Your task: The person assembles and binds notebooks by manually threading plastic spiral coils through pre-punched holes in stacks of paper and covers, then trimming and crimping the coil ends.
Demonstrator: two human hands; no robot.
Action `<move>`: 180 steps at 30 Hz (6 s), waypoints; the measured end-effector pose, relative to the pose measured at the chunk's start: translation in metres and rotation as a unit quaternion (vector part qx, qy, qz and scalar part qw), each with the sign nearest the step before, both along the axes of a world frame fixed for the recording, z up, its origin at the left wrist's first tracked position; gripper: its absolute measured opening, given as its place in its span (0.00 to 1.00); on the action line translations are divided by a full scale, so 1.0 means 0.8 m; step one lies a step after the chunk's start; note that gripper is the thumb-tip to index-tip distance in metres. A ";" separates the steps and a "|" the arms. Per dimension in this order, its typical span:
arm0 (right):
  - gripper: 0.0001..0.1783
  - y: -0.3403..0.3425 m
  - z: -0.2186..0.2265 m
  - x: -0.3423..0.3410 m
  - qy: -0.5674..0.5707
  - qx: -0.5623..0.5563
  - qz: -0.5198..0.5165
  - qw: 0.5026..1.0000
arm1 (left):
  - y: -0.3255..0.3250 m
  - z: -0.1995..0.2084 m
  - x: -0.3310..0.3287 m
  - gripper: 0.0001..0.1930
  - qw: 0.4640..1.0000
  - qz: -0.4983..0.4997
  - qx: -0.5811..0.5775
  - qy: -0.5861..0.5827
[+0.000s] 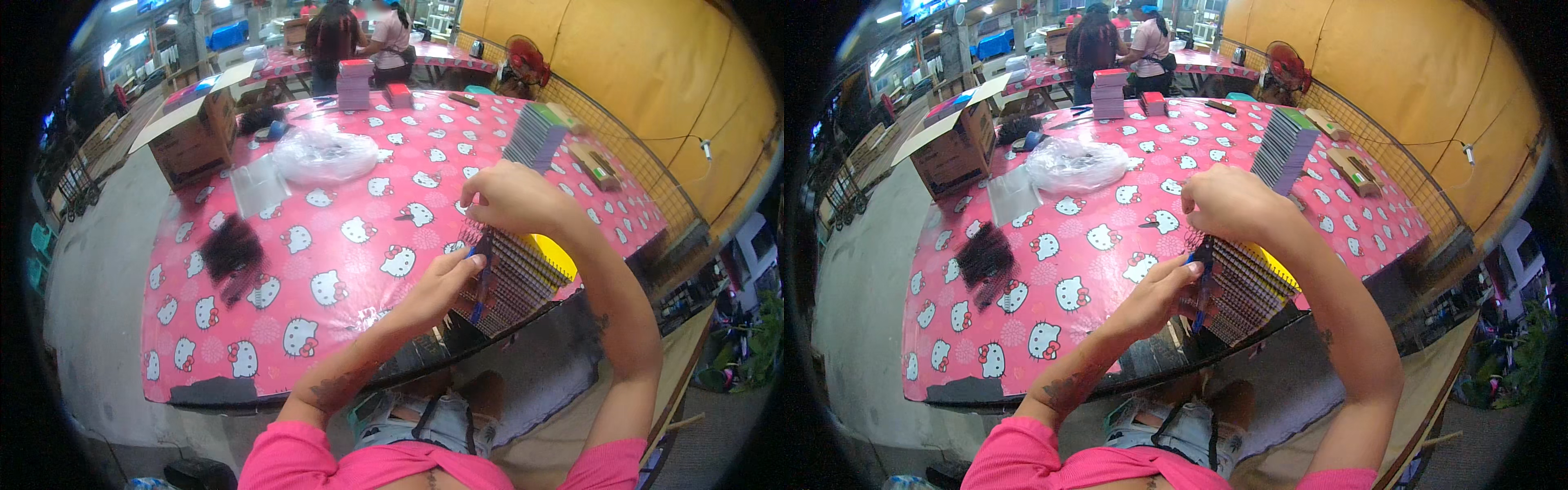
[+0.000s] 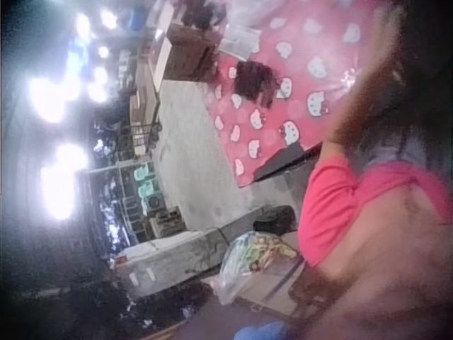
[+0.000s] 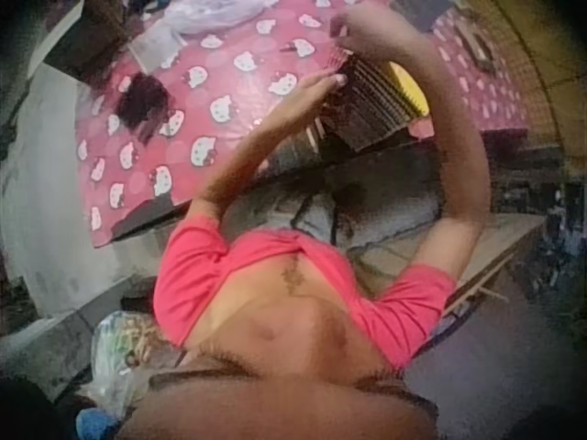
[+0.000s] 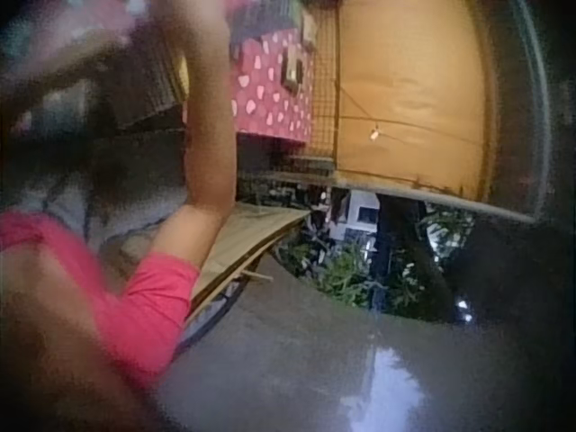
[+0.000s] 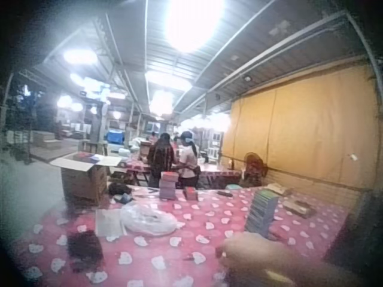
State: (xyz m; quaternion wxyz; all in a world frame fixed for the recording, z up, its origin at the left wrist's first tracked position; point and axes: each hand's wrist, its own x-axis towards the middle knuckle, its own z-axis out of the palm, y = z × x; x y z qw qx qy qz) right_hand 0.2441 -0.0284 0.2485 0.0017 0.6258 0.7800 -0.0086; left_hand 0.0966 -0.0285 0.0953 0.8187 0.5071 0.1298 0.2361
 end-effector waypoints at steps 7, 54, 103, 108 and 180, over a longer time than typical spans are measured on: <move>0.12 0.003 0.000 0.003 0.004 -0.001 0.012 1.000 | -0.002 0.008 0.006 0.18 0.999 0.020 0.028 0.008; 0.24 0.015 -0.019 -0.010 -0.144 -0.075 -0.016 0.987 | 0.004 -0.023 0.008 0.20 0.999 0.031 0.017 0.005; 0.21 0.030 -0.058 -0.011 -0.135 -0.046 0.007 0.990 | -0.018 -0.060 0.000 0.18 0.992 0.041 0.087 0.077; 0.22 0.032 -0.053 -0.020 -0.169 -0.102 0.018 0.980 | -0.019 -0.049 0.003 0.18 0.996 0.065 0.024 0.065; 0.08 0.028 -0.101 -0.055 -0.254 -0.067 0.077 0.962 | -0.033 -0.090 -0.005 0.21 0.991 0.061 0.052 0.105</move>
